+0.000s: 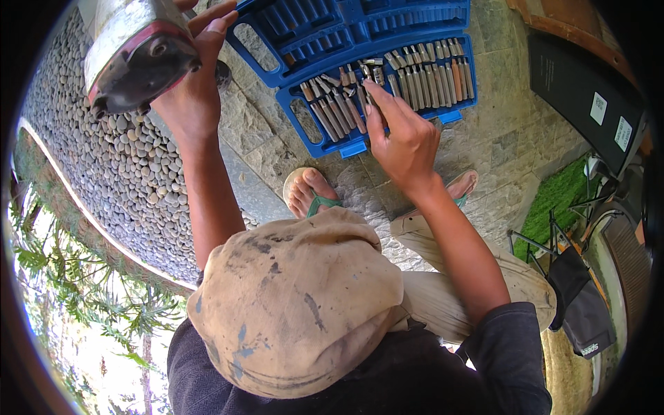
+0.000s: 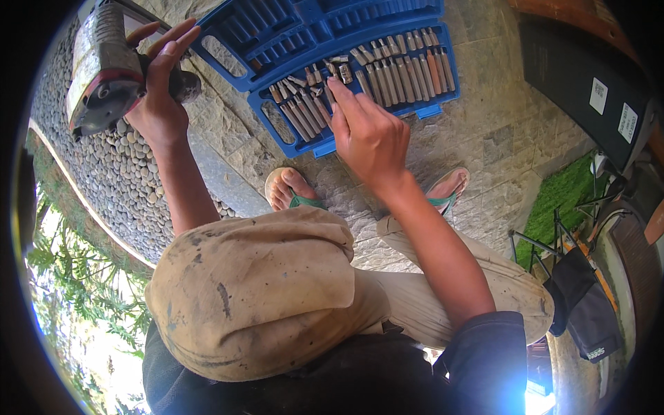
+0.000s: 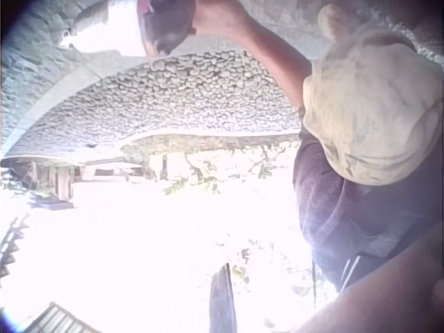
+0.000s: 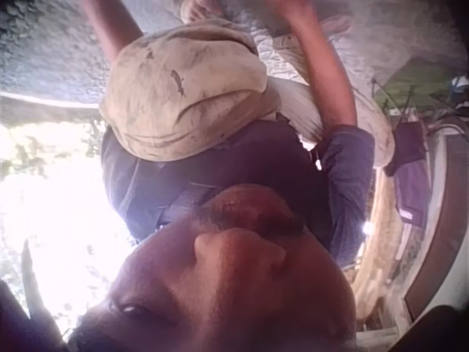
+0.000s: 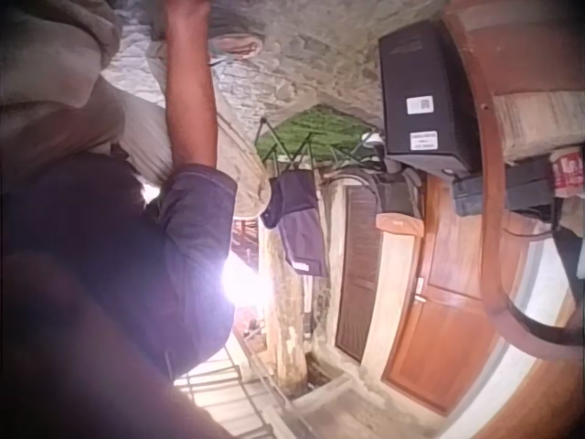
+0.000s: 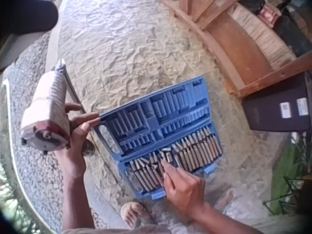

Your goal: The person opens several toolboxes, retrieves drill bits and other small hardware, and places a specific component into a pneumatic nail gun before closing the boxes.

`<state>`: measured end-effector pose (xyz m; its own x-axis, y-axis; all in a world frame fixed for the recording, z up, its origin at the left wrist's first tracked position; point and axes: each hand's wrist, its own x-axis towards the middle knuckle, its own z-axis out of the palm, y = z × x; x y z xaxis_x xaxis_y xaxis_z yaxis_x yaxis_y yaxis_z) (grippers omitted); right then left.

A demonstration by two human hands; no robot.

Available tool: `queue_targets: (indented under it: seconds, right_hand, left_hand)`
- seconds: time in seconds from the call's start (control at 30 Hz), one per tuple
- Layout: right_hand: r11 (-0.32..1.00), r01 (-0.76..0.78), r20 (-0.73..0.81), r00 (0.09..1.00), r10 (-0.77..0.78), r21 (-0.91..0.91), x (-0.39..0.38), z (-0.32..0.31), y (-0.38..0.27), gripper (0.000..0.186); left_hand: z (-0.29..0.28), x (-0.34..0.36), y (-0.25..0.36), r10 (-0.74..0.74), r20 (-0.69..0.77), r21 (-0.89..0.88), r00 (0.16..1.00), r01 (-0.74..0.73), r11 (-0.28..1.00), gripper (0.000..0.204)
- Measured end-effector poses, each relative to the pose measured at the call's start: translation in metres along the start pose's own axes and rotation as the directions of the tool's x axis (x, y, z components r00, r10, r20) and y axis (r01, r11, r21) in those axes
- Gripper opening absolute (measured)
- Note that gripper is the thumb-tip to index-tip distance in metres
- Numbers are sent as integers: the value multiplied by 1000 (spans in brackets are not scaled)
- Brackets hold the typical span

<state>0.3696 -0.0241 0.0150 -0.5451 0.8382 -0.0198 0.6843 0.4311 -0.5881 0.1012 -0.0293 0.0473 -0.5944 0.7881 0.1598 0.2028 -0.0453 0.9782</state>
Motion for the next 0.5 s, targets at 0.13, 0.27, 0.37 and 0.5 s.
queue_targets:
  seconds: [0.13,0.27,0.37,0.5]
  right_hand:
    - [1000,26,-19,999,-26,2,15,3,1,35]
    - [1000,-3,-1,1000,3,-15,26,4,-2,22]
    - [999,-44,13,999,44,1,27,5,0,16]
    - [982,-114,-1,993,116,152,29,6,6,17]
  left_hand:
    - [-1,0,2,-10,26,56,1000,8,998,35]
    - [0,-1,-1,-11,13,-5,1000,11,1000,35]
    - [-1,-2,-4,-30,20,-11,999,30,999,35]
    - [-5,-7,-2,-70,80,111,994,61,992,36]
